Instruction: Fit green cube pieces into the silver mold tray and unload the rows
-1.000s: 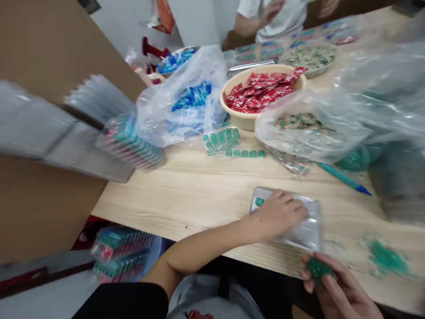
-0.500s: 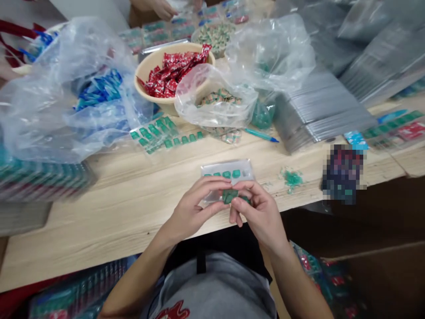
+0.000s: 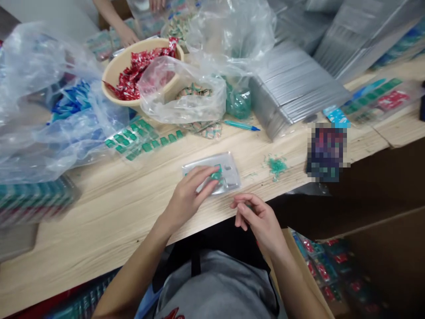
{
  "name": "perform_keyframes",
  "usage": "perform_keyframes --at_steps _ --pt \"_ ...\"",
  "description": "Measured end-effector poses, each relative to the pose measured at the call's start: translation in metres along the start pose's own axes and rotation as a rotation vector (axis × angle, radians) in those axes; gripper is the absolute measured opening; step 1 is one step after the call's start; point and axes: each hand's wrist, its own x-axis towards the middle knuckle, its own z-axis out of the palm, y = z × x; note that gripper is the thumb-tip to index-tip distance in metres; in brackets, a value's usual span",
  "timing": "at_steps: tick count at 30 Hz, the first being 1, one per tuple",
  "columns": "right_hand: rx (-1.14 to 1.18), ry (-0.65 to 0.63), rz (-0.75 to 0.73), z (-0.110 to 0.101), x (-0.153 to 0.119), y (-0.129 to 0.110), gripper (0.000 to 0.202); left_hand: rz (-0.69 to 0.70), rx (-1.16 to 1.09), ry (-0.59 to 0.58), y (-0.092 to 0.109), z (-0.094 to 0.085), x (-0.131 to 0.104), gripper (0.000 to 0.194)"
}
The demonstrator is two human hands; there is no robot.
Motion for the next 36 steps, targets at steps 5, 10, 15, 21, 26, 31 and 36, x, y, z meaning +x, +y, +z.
perform_keyframes --at_steps 5,10,15,21,26,31,36 --pt "0.002 0.045 -0.008 -0.015 -0.006 0.002 0.019 0.272 0.491 -0.105 -0.022 0.021 0.038 0.023" --pt "-0.017 0.036 0.033 -0.019 -0.003 0.002 0.02 0.276 0.547 -0.2 -0.029 0.03 0.046 0.022" --pt "-0.002 0.026 0.022 -0.025 -0.001 0.007 0.019 0.198 0.482 -0.312 -0.03 0.033 0.05 0.02" --pt "-0.021 0.061 0.07 -0.033 -0.003 0.004 0.02 -0.027 0.047 -0.319 -0.015 -0.014 0.013 0.018" --pt "-0.094 0.082 0.113 -0.023 -0.002 0.003 0.026 -0.192 -0.031 -0.655 -0.02 -0.036 -0.008 0.013" --pt "-0.209 -0.037 0.146 -0.004 -0.005 0.011 0.027 -0.15 0.016 -0.758 -0.035 -0.029 0.003 0.02" --pt "-0.245 -0.068 0.172 0.009 -0.009 0.018 0.029 -0.071 0.063 -0.793 -0.038 -0.031 0.008 0.016"
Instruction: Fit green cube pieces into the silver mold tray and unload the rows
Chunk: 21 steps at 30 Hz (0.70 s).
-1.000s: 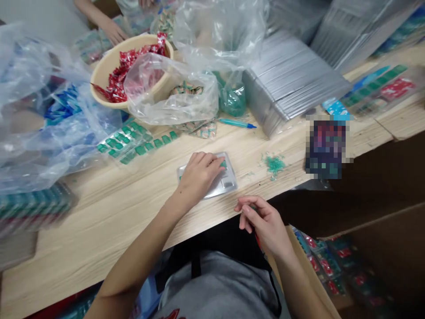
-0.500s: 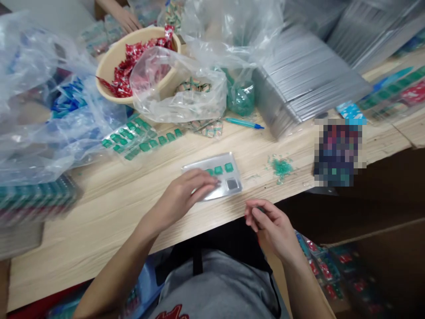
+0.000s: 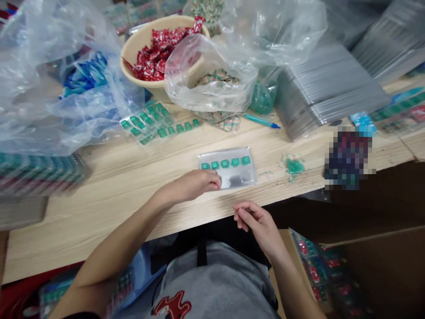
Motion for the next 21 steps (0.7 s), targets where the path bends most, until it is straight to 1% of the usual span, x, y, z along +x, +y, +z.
perform_keyframes --at_steps 3,7,9,12,14,16,18,20,21 --pt "-0.002 -0.034 0.017 0.005 0.0 0.001 0.029 -0.024 0.064 0.02 0.005 0.005 0.001 0.017" --pt "0.046 -0.041 0.001 0.012 0.004 0.001 0.029 -0.116 0.237 0.124 0.02 0.016 -0.001 0.016" --pt "0.102 -0.03 -0.023 0.018 0.008 -0.002 0.031 -0.127 0.324 0.192 0.026 0.016 -0.008 0.015" --pt "0.193 -0.026 -0.068 0.028 0.017 -0.009 0.038 -0.039 0.487 0.372 0.031 0.009 -0.024 0.014" --pt "0.217 -0.022 -0.09 0.033 0.022 -0.015 0.042 0.034 0.525 0.463 0.03 0.002 -0.032 0.014" --pt "0.18 -0.016 -0.086 0.035 0.024 -0.02 0.044 0.043 0.409 0.49 0.027 -0.002 -0.037 0.015" --pt "0.087 -0.012 -0.078 0.034 0.022 -0.024 0.043 0.001 0.198 0.482 0.023 -0.003 -0.038 0.015" --pt "-0.003 -0.015 -0.08 0.032 0.018 -0.026 0.041 -0.031 0.015 0.434 0.018 -0.003 -0.038 0.016" --pt "-0.026 -0.019 -0.083 0.032 0.017 -0.026 0.041 -0.031 -0.039 0.396 0.017 -0.003 -0.038 0.017"
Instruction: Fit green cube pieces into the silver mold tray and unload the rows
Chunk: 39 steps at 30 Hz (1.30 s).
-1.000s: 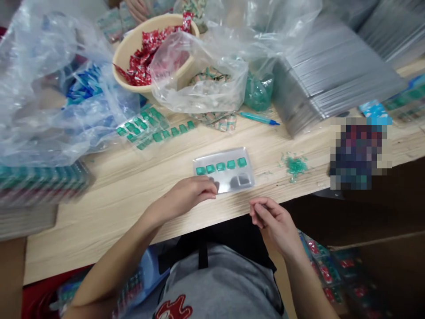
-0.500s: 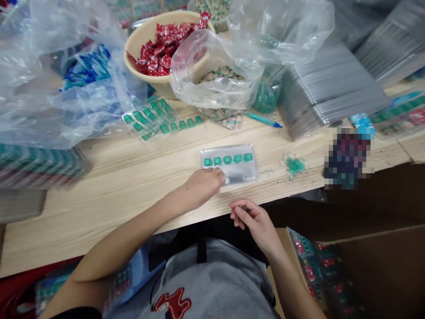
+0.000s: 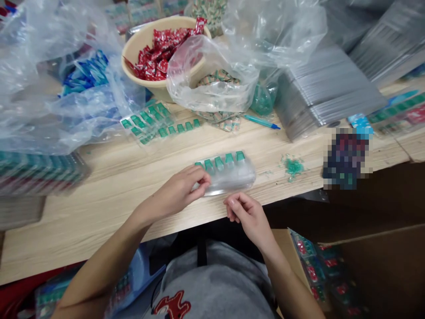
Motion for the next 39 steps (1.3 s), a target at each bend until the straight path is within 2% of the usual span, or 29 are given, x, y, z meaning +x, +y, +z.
perform_keyframes --at_steps 3,7,10,12,14,16,18,20,22,24,26,27,29,31,32,34,36,39 --pt "0.044 -0.031 0.0 0.003 -0.001 0.0 0.043 0.04 -0.045 -0.077 0.002 -0.003 0.0 0.018" --pt "0.161 -0.009 -0.004 0.01 0.007 0.001 0.061 0.116 0.047 -0.076 0.022 -0.007 -0.005 0.019" --pt "0.163 0.024 0.009 0.012 0.01 0.003 0.056 0.159 0.194 0.024 0.039 0.004 -0.014 0.013" --pt "0.143 0.025 0.02 0.011 0.01 0.005 0.052 0.169 0.326 0.107 0.043 0.017 -0.02 0.019" --pt "0.122 0.009 0.024 0.013 0.01 0.006 0.052 0.183 0.441 0.176 0.039 0.029 -0.028 0.024" --pt "0.098 -0.047 0.01 0.017 0.011 0.003 0.055 0.232 0.517 0.283 0.03 0.033 -0.036 0.021" --pt "0.065 -0.145 -0.026 0.022 0.012 -0.002 0.061 0.269 0.56 0.41 0.015 0.025 -0.045 0.02" --pt "0.026 -0.236 -0.049 0.027 0.014 -0.005 0.063 0.235 0.631 0.534 -0.007 0.006 -0.054 0.023" --pt "-0.026 -0.271 -0.035 0.029 0.015 -0.005 0.058 0.102 0.736 0.651 -0.036 -0.02 -0.059 0.025" --pt "-0.06 -0.241 -0.006 0.027 0.016 0.0 0.05 -0.091 0.754 0.734 -0.072 -0.049 -0.057 0.024" --pt "-0.062 -0.18 0.016 0.024 0.016 0.008 0.042 -0.276 0.636 0.713 -0.112 -0.073 -0.048 0.021" --pt "-0.052 -0.147 0.02 0.022 0.016 0.011 0.04 -0.307 0.607 0.701 -0.131 -0.082 -0.042 0.021" --pt "-0.016 -0.091 0.016 0.019 0.016 0.014 0.037 -0.324 0.56 0.681 -0.161 -0.091 -0.03 0.017" --pt "0.044 -0.057 0.016 0.017 0.016 0.012 0.039 -0.305 0.525 0.69 -0.172 -0.091 -0.021 0.013" --pt "0.083 -0.048 0.025 0.016 0.017 0.011 0.041 -0.287 0.508 0.705 -0.17 -0.089 -0.019 0.015" --pt "0.161 -0.053 0.058 0.017 0.019 0.007 0.044 -0.222 0.476 0.741 -0.149 -0.077 -0.018 0.02" --pt "0.224 -0.069 0.058 0.02 0.024 0.004 0.046 -0.104 0.427 0.719 -0.113 -0.059 -0.021 0.022" --pt "0.271 -0.116 -0.018 0.029 0.031 0.0 0.042 0.075 0.321 0.591 -0.05 -0.025 -0.029 0.021"
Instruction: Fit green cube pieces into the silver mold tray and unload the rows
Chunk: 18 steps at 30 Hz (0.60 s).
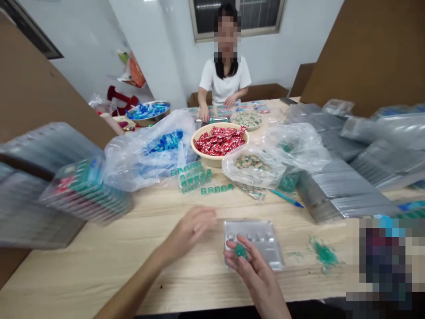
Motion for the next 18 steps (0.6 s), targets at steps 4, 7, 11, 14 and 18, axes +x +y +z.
perform_keyframes --at_steps 4,7,11,14,18 --pt "-0.039 -0.138 -0.085 0.007 0.001 -0.006 0.029 -0.02 -0.36 -0.124 0.06 0.009 -0.011 0.023" --pt "-0.085 -0.163 -0.103 0.001 -0.004 -0.01 0.029 0.01 -0.345 -0.046 0.073 0.019 -0.015 0.02" --pt "-0.171 -0.13 -0.092 -0.012 -0.01 -0.011 0.029 0.11 -0.292 0.02 0.08 0.028 -0.018 0.022" --pt "-0.214 -0.077 -0.098 -0.013 -0.017 -0.011 0.028 -0.002 -0.401 -0.059 0.089 0.025 -0.021 0.02" --pt "-0.27 -0.03 -0.072 -0.011 -0.029 -0.014 0.029 -0.191 -0.596 -0.32 0.098 0.009 -0.027 0.023"
